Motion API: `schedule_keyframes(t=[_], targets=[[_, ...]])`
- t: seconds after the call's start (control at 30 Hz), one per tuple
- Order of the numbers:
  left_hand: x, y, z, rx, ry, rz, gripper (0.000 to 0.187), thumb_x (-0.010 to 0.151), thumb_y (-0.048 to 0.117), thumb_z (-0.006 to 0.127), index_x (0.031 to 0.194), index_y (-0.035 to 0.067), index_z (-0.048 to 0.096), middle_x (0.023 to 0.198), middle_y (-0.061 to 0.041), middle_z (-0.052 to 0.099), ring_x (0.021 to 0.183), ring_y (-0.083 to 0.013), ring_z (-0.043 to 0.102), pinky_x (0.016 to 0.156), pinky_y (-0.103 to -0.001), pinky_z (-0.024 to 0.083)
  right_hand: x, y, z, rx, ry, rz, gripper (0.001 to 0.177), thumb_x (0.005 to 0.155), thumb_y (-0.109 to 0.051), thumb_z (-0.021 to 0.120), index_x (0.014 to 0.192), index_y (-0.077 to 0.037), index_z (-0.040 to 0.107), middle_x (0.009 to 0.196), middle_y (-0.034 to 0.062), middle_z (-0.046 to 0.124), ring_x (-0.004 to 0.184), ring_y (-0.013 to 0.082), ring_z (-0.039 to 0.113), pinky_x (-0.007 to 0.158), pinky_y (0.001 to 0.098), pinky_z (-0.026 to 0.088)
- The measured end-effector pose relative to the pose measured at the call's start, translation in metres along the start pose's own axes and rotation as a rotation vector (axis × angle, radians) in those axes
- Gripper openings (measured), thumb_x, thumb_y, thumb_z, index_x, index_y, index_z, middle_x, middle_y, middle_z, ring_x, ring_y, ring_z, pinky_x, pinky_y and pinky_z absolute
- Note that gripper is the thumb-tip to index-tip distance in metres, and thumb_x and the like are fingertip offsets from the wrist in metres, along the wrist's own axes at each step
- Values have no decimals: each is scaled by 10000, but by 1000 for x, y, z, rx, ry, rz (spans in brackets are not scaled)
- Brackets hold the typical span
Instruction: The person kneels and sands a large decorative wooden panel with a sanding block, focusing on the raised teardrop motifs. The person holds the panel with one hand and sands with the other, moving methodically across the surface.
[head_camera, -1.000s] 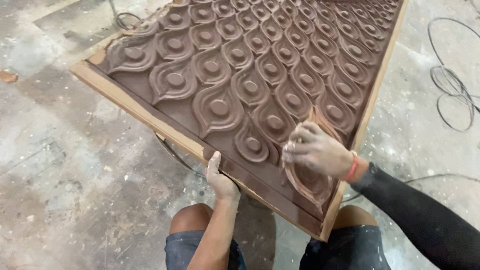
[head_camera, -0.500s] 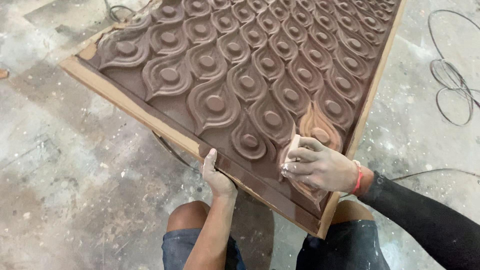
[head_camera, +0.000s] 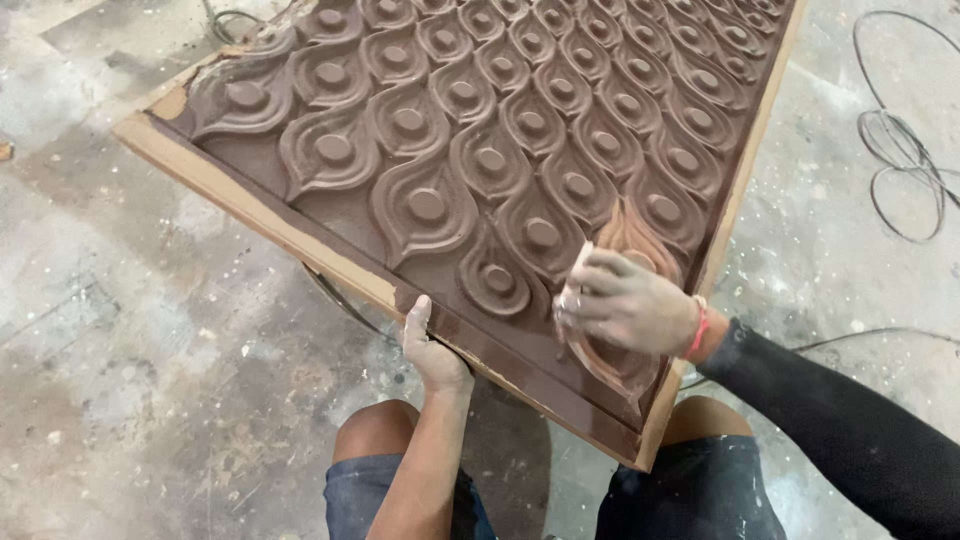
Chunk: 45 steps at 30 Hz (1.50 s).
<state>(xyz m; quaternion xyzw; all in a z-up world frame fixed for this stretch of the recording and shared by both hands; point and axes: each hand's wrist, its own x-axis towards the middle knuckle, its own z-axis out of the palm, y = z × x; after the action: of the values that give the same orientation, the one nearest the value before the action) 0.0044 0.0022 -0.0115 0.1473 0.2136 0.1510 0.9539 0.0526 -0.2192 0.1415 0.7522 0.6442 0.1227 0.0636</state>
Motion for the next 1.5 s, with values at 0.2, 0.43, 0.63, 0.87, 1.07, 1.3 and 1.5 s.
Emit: schedule_keyframes(t=[0.2, 0.43, 0.63, 0.87, 1.07, 1.3, 1.5], targets=[[2, -1, -3, -12, -4, 7, 371, 924, 203, 567, 1240, 10, 597, 1138, -94, 678, 1058, -243, 668, 942, -393, 534, 4, -13, -11, 150, 44, -13, 275, 806, -206, 694, 1061, -140, 776, 1110, -30, 695, 1159, 213, 569, 1120, 438, 387], [7, -6, -11, 3, 2, 38, 315, 951, 190, 584, 1186, -18, 606, 1091, -110, 677, 1013, -263, 670, 906, -406, 547, -6, -30, -9, 188, 19, 37, 298, 891, -218, 698, 1155, -106, 776, 1111, 2, 669, 1118, 226, 541, 1055, 436, 393], [3, -5, -5, -17, 38, -22, 324, 923, 211, 560, 1180, 28, 632, 1086, -78, 702, 1016, -233, 681, 918, -384, 535, 1, -28, -20, 52, -7, 40, 387, 725, -212, 681, 1077, -89, 785, 1126, 18, 688, 1165, 252, 554, 1094, 472, 374], [3, -2, -1, -32, -1, 26, 328, 932, 194, 562, 1202, 16, 613, 1115, -83, 686, 1031, -228, 677, 939, -388, 533, 0, -32, -10, 86, -33, 45, 356, 753, -208, 728, 1105, -173, 770, 1136, -14, 676, 1211, 225, 538, 1136, 486, 350], [2, 1, 1, -8, 9, -11, 320, 959, 213, 564, 1187, -6, 613, 1100, -98, 683, 1014, -236, 672, 914, -386, 536, -11, -27, 4, 38, 6, 48, 357, 746, -182, 747, 1101, -200, 774, 1141, -14, 676, 1239, 237, 531, 1160, 514, 318], [0, -1, 0, 16, -7, 36, 339, 947, 196, 583, 1201, -27, 603, 1107, -113, 680, 1018, -258, 667, 919, -407, 537, -19, -28, 10, 18, -25, 90, 349, 756, -199, 747, 1102, -212, 786, 1165, -30, 689, 1250, 230, 526, 1154, 500, 323], [2, -1, -3, -26, 10, -22, 372, 924, 220, 572, 1231, 12, 606, 1139, -99, 684, 1056, -250, 664, 947, -401, 527, -7, -16, 2, -5, -5, 63, 321, 779, -207, 721, 1095, -221, 773, 1197, -42, 699, 1238, 215, 532, 1145, 506, 328]])
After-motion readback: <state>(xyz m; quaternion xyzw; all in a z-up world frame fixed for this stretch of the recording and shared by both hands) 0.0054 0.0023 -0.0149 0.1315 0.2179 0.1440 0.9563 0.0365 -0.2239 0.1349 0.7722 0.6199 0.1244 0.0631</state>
